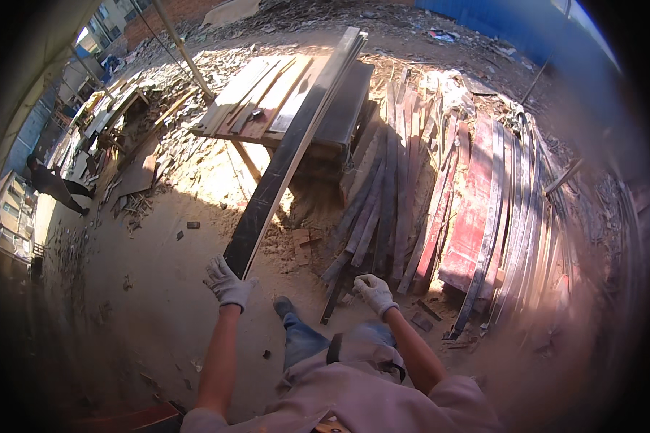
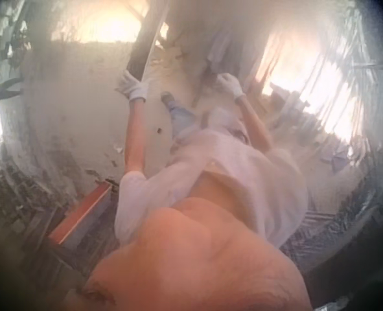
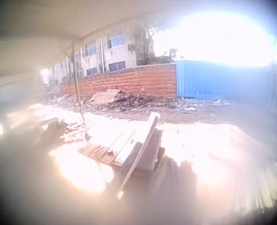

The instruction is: The person walks through a cluttered workshop, picks up a long metal frame, and places it on a workbench. They then handle several metal strips and small metal pieces, arranging them on the bench and stacking them into piles.

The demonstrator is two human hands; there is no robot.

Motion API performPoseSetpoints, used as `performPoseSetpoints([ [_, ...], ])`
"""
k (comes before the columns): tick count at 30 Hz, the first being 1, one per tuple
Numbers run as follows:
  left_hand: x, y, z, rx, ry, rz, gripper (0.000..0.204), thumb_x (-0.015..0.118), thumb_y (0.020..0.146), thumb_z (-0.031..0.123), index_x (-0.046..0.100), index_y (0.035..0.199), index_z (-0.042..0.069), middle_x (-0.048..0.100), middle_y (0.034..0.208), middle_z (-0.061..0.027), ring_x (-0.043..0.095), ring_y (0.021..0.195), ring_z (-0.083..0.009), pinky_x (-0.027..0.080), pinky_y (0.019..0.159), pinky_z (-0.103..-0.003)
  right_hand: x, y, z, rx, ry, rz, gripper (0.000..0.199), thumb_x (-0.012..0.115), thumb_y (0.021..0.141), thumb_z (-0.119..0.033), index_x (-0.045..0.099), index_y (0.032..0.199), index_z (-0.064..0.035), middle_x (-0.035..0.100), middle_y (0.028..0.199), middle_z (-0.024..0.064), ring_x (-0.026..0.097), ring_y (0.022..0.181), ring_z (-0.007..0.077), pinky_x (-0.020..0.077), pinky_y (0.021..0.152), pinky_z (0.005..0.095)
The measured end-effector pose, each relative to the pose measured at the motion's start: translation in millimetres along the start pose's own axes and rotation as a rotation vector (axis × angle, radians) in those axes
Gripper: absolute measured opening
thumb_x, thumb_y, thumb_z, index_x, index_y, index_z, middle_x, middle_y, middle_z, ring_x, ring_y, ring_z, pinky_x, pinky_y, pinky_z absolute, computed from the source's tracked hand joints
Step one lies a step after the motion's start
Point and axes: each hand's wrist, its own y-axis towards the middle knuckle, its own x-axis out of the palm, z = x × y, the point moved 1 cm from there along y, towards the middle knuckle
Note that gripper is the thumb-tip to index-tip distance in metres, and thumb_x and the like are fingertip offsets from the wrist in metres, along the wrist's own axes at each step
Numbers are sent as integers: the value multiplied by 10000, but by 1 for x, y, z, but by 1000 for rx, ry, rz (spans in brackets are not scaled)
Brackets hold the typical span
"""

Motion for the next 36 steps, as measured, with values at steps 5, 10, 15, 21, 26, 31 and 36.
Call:
performPoseSetpoints([
  [5,13,52,4,212,-7,-313,1384,869,713,524,-3,1696,90,267,1674,-246,319,1511,-489,312,1191,-660,94,-20,35,173,371,234,276,681,1041,-266,694,1201,-41,747,943,60,673,731,124,573,666,286],
  [10,8,68,-6,273,-52,-345,1282,820,756,351,-9,1690,61,365,1583,-319,456,1394,-514,400,1151,-588,201,-35,15,163,303,223,305,687,1031,-281,694,1212,-36,750,967,76,692,785,136,581,712,301],
  [15,19,89,-24,388,-77,-273,1300,824,743,344,-17,1676,5,434,1497,-349,492,1351,-509,424,1138,-551,280,-20,-14,85,148,156,390,672,1038,-307,656,1302,-21,761,1033,103,715,844,149,588,763,308],
  [21,-33,96,-13,446,-119,-293,1334,864,710,342,7,1676,9,349,1577,-387,437,1436,-517,401,1194,-506,334,-32,-20,11,589,220,370,671,1019,-338,703,1190,-12,760,964,65,706,849,135,577,787,322],
  [26,-68,117,-27,449,-90,-333,1419,963,617,350,72,1672,22,336,1609,-374,414,1469,-510,403,1207,-501,381,-50,-3,19,632,265,366,652,1046,-340,663,1248,-35,753,1034,72,699,882,140,570,794,314],
  [31,-65,131,-36,497,-70,-320,1355,965,622,397,166,1624,-43,498,1490,-335,500,1402,-435,426,1164,-481,398,-48,-8,2,681,268,375,641,1040,-338,676,1262,-38,759,1053,71,709,941,148,568,836,319],
  [36,-40,123,-24,529,-19,-282,1389,946,625,380,99,1655,-7,400,1542,-353,501,1381,-487,468,1146,-499,411,-12,-7,-121,597,457,407,624,977,-289,707,1304,-60,771,1150,153,718,1027,257,557,914,374],
])
